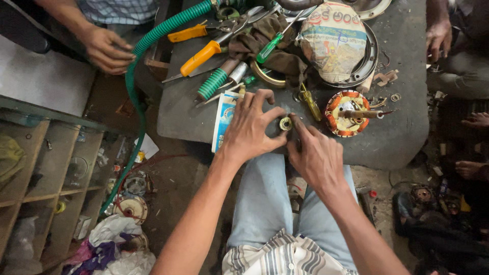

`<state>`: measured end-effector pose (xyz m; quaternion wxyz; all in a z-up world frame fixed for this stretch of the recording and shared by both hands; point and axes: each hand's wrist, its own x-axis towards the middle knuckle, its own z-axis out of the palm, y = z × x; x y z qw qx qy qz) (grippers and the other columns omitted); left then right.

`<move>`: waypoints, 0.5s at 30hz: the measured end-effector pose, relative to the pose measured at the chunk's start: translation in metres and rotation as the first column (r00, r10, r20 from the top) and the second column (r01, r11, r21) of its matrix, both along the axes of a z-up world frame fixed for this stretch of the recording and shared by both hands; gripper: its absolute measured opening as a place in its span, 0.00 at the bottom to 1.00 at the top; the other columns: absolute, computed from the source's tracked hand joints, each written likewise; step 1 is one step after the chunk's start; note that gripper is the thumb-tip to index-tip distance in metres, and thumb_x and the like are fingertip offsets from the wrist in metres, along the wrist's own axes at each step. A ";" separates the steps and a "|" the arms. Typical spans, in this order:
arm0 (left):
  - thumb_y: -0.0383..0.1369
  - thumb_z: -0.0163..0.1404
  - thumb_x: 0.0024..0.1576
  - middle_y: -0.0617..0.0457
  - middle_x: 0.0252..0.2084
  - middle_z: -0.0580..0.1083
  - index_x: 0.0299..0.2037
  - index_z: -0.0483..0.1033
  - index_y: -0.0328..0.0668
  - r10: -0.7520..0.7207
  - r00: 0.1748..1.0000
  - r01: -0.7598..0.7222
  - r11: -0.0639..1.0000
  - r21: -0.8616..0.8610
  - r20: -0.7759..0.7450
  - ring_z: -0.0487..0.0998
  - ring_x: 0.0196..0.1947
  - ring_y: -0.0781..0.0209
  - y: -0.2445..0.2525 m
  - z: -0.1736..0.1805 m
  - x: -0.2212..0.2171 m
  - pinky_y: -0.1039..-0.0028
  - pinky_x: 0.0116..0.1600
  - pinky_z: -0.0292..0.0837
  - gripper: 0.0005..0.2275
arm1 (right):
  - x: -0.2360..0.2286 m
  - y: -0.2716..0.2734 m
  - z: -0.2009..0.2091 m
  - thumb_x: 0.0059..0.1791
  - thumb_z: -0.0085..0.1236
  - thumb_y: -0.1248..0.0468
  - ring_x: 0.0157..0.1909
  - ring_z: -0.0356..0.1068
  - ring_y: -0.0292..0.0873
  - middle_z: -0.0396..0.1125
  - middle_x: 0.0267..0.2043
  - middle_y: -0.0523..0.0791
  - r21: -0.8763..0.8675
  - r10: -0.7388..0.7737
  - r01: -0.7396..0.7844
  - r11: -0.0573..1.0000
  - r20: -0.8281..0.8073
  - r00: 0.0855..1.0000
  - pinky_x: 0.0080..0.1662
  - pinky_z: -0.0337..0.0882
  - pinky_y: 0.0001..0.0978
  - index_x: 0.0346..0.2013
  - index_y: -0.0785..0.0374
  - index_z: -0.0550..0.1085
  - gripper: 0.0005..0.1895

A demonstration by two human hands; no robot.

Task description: The person applies a substance from a small tube onto a small metallic component held in their hands. They repeatedly squeeze the tube and rub the substance into the part while seated at a cluttered workbench.

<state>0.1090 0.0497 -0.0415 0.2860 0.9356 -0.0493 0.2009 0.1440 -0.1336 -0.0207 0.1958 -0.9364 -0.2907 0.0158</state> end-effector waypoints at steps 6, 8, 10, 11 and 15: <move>0.41 0.65 0.43 0.48 0.52 0.66 0.43 0.81 0.49 0.017 1.000 -0.017 1.000 0.005 -0.022 0.66 0.54 0.46 -0.001 0.003 -0.002 0.53 0.67 0.58 0.19 | 0.009 -0.007 0.010 0.45 0.60 0.60 0.35 0.74 0.55 0.71 0.35 0.50 0.054 0.030 -0.033 0.998 0.070 0.997 0.36 0.72 0.47 0.61 0.58 0.74 0.28; 0.41 0.64 0.43 0.48 0.52 0.66 0.44 0.81 0.49 0.018 1.000 -0.018 1.000 0.011 -0.006 0.66 0.54 0.46 0.000 0.002 -0.002 0.53 0.68 0.57 0.19 | 0.004 -0.013 0.009 0.46 0.59 0.62 0.40 0.73 0.55 0.70 0.40 0.52 0.123 0.022 -0.025 0.992 0.022 1.000 0.42 0.73 0.46 0.60 0.60 0.74 0.26; 0.42 0.65 0.43 0.48 0.52 0.66 0.44 0.81 0.48 0.015 1.000 -0.016 1.000 0.017 0.010 0.66 0.54 0.46 0.000 0.000 -0.001 0.51 0.69 0.56 0.19 | -0.002 -0.019 0.005 0.47 0.58 0.62 0.47 0.71 0.55 0.69 0.46 0.53 0.183 0.068 -0.076 0.980 0.048 0.997 0.48 0.72 0.46 0.60 0.61 0.74 0.25; 0.42 0.65 0.42 0.48 0.52 0.66 0.44 0.81 0.48 0.014 1.000 -0.014 1.000 0.021 0.018 0.66 0.54 0.46 -0.001 -0.001 0.000 0.50 0.70 0.55 0.19 | -0.004 -0.020 0.002 0.47 0.58 0.62 0.52 0.69 0.56 0.68 0.50 0.53 0.207 0.117 -0.135 0.969 0.100 0.988 0.53 0.70 0.47 0.59 0.61 0.74 0.25; 0.43 0.65 0.42 0.49 0.52 0.65 0.44 0.81 0.49 0.005 1.000 -0.004 1.000 0.009 -0.005 0.66 0.53 0.46 0.001 -0.001 0.000 0.50 0.69 0.56 0.20 | -0.013 -0.018 -0.009 0.47 0.59 0.59 0.61 0.63 0.59 0.64 0.59 0.55 0.131 0.154 -0.191 0.973 0.252 0.955 0.61 0.63 0.52 0.58 0.58 0.75 0.24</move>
